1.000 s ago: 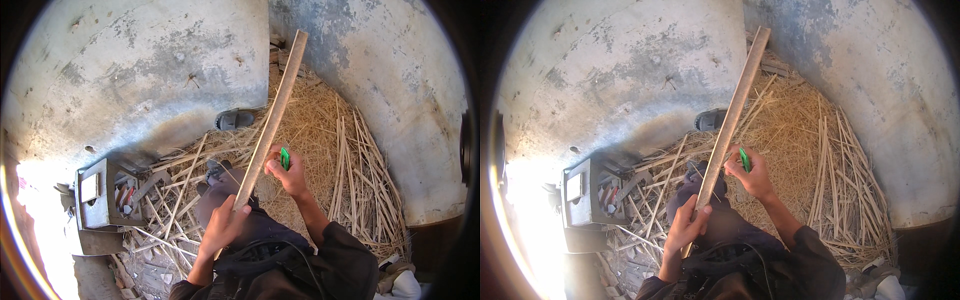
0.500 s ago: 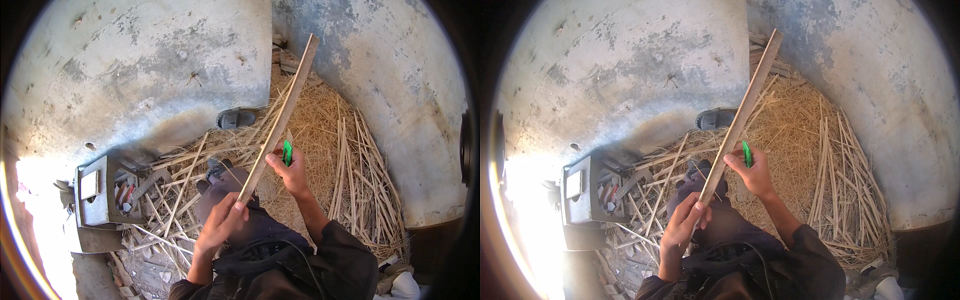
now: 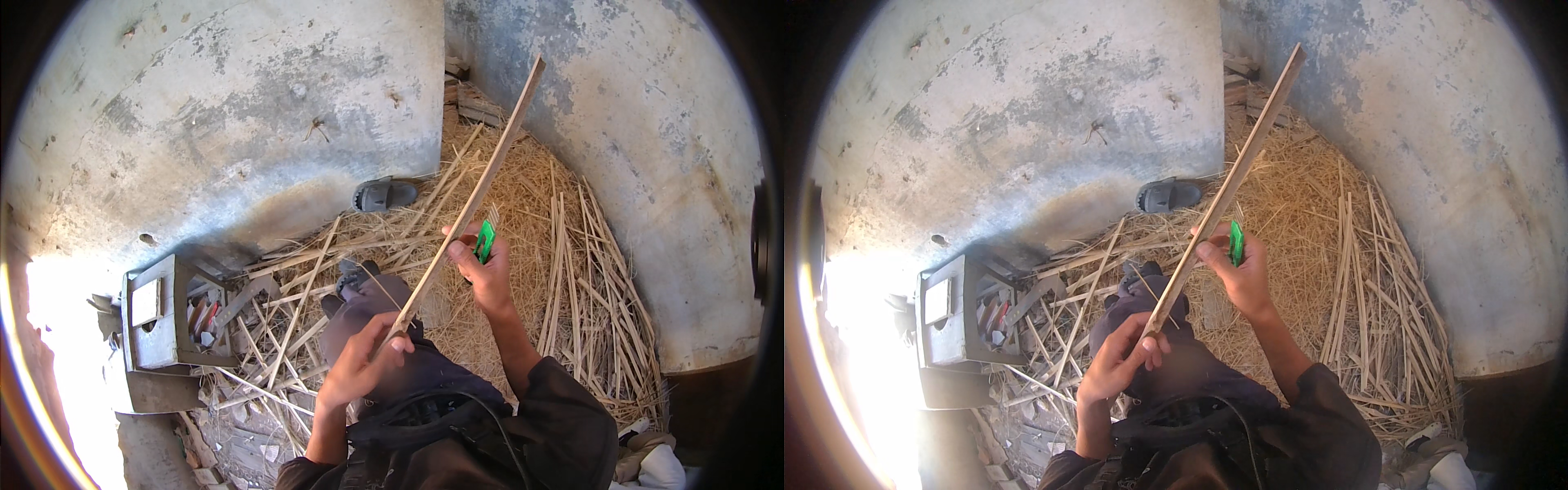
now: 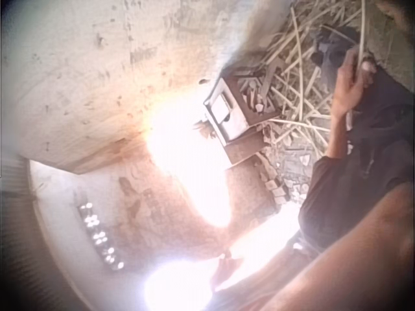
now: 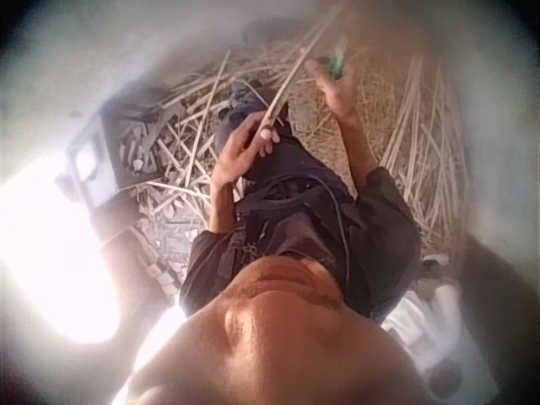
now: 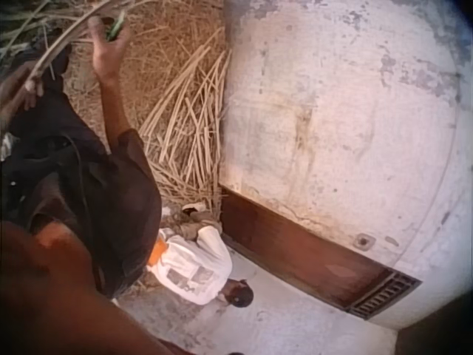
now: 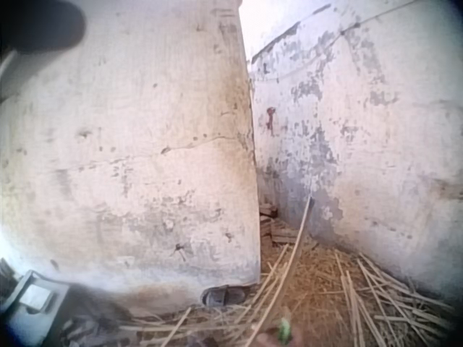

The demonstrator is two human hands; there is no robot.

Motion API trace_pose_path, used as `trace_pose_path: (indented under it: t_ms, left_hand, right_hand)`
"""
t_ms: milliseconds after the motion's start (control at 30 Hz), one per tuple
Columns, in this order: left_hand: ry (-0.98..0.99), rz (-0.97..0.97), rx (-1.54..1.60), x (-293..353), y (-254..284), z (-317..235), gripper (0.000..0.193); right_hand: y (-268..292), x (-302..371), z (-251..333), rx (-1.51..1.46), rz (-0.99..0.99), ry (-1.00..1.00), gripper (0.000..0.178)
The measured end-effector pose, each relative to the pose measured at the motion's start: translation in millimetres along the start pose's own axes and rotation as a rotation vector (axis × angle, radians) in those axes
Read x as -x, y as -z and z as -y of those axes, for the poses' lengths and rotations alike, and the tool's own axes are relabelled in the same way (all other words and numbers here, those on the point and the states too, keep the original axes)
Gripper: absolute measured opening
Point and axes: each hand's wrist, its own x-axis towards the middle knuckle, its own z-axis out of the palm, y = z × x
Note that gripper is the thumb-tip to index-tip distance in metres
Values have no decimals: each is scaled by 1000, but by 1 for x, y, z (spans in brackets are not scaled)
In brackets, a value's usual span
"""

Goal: The person sits on a straw-covered floor and uses a green utility knife to shave thin strips from a long bamboo stick. They hold the stick with their left hand and scrape the blade along its length with their right hand, producing wood shavings that fall to the ground.

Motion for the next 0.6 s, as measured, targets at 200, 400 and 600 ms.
trace_pose_path:
  t_ms: [200, 400, 600]
  left_hand:
    - [25, 13, -122, -3, 3, -3, 36]
    - [24, -141, -201, -10, 4, -13, 38]
    - [29, -127, -168, -12, 2, -18, 38]
  right_hand:
    - [6, -1, 2, 8, -1, 30, 36]
    - [-3, 16, -15, 193, 72, 205, 64]
    - [-4, 20, -14, 664, 261, 550, 42]
